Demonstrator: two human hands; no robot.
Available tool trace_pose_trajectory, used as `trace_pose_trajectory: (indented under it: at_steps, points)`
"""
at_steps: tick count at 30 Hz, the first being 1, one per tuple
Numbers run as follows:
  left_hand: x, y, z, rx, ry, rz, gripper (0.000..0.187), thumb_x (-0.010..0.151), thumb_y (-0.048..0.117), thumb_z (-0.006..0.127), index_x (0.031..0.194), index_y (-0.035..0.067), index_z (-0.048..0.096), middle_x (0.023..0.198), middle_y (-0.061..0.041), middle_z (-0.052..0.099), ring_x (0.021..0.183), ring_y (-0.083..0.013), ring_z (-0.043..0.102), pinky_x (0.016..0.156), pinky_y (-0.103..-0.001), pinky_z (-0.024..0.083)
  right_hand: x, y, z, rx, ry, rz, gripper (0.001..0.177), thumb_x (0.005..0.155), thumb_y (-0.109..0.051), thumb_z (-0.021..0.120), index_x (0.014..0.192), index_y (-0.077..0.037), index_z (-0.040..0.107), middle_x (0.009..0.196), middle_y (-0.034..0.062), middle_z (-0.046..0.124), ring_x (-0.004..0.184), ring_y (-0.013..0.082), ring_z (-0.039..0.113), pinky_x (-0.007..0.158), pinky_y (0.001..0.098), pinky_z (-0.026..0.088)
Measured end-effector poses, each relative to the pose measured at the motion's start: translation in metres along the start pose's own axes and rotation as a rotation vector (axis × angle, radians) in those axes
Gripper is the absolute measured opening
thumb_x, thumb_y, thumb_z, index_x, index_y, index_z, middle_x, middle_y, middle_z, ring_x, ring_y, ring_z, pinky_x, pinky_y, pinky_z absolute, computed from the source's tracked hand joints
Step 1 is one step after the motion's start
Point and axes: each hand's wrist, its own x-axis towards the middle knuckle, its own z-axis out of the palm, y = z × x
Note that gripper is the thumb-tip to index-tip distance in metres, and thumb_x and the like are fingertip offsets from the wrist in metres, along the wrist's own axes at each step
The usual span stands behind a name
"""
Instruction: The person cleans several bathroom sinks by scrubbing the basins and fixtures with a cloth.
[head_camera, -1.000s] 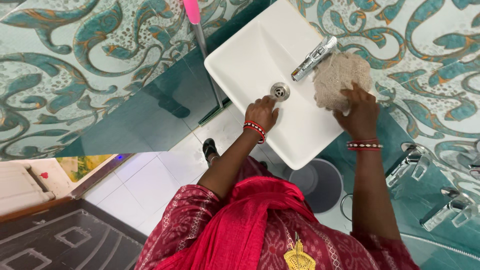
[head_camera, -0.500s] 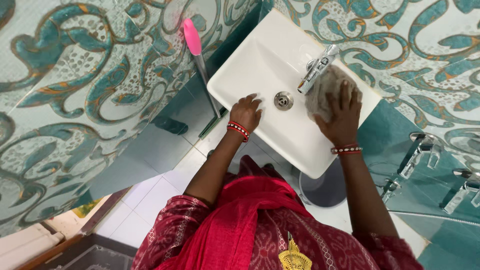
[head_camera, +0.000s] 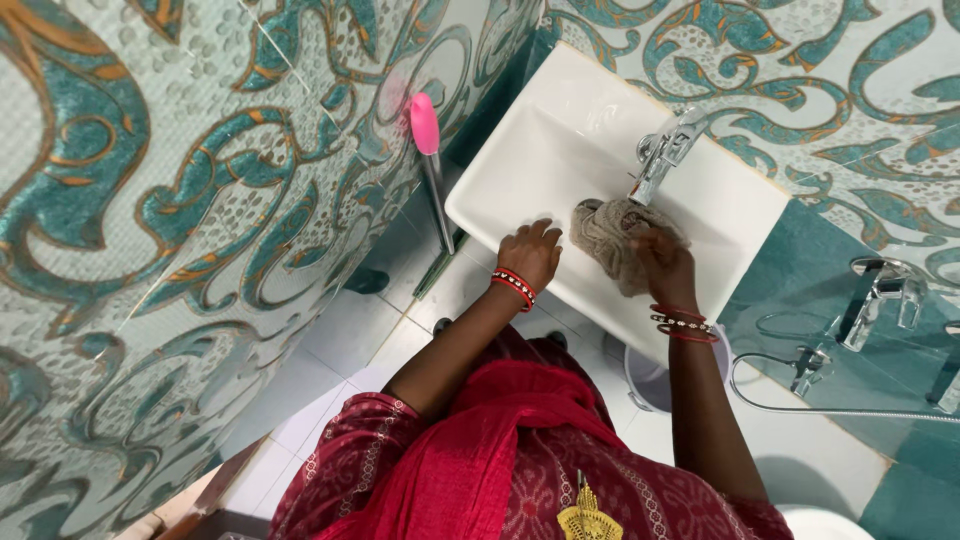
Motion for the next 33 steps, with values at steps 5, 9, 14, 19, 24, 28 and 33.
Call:
trace_pose_trajectory:
  at_steps: [5,9,14,19,24,28,33]
  points:
    - [-0.001,0.001,0.007,-0.02,0.018,-0.014,0.027,0.091,0.026,0.07,0.115,0.014,0.07,0.132,-0.007,0.066,0.11,-0.0267,0.066,0.087,-0.048,0.055,0.005,-0.031,-0.009,-0.634,0.257,-0.199,0.047,0.091,-0.035,0.08,0.128,-0.008,0.068,0.126,0.0153,0.069,0.109,0.0344,0.066,0.091,0.0469,0.058]
    - [-0.002,0.002,0.004,-0.038,0.06,-0.053,0.029,0.089,0.025,0.07,0.116,0.013,0.071,0.13,-0.008,0.067,0.11,-0.0272,0.066,0.088,-0.048,0.054,0.009,-0.056,0.015,-0.99,0.144,-0.309,0.087,0.056,-0.034,0.095,0.132,-0.009,0.06,0.14,0.0348,0.046,0.11,0.0501,0.057,0.068,0.0523,0.056]
    - [0.0,0.008,-0.001,-0.022,0.086,-0.064,0.03,0.088,0.026,0.07,0.115,0.012,0.071,0.122,-0.008,0.069,0.107,-0.0272,0.067,0.085,-0.047,0.053,0.007,-0.03,0.03,-1.093,0.09,-0.438,0.088,0.057,-0.025,0.091,0.139,-0.017,0.059,0.127,0.0209,0.06,0.106,0.0417,0.062,0.079,0.049,0.057]
    - [-0.001,0.01,0.0,0.002,0.082,-0.119,0.026,0.091,0.028,0.071,0.112,0.013,0.073,0.107,-0.008,0.072,0.1,-0.0282,0.067,0.082,-0.046,0.052,0.02,-0.026,-0.013,-0.762,0.034,-0.337,0.064,0.069,-0.016,0.085,0.131,-0.019,0.067,0.116,0.014,0.069,0.107,0.0361,0.068,0.09,0.0468,0.057]
    - [-0.002,0.011,0.006,0.039,0.127,-0.137,0.027,0.089,0.027,0.071,0.112,0.011,0.073,0.108,-0.008,0.072,0.1,-0.0277,0.068,0.083,-0.045,0.053,0.009,-0.079,-0.113,-0.292,0.07,-0.33,0.063,0.076,-0.014,0.084,0.135,-0.005,0.064,0.127,0.0112,0.072,0.111,0.0208,0.07,0.097,0.0344,0.056]
    - [-0.001,0.01,0.009,0.048,0.068,-0.183,0.028,0.092,0.027,0.07,0.115,0.012,0.073,0.113,-0.007,0.072,0.103,-0.0272,0.067,0.085,-0.044,0.053,0.006,-0.129,-0.178,-0.216,0.282,-0.616,0.054,0.085,0.001,0.079,0.135,-0.002,0.059,0.128,0.0131,0.062,0.116,0.0217,0.064,0.109,0.0335,0.053]
    - [0.002,0.013,0.01,0.1,-0.018,-0.24,0.029,0.091,0.031,0.071,0.116,0.015,0.073,0.115,-0.005,0.072,0.106,-0.026,0.067,0.089,-0.044,0.052,0.03,-0.135,-0.163,-0.58,0.41,-0.707,0.064,0.083,0.002,0.08,0.141,-0.006,0.054,0.137,0.0139,0.051,0.129,0.031,0.049,0.112,0.0438,0.046]
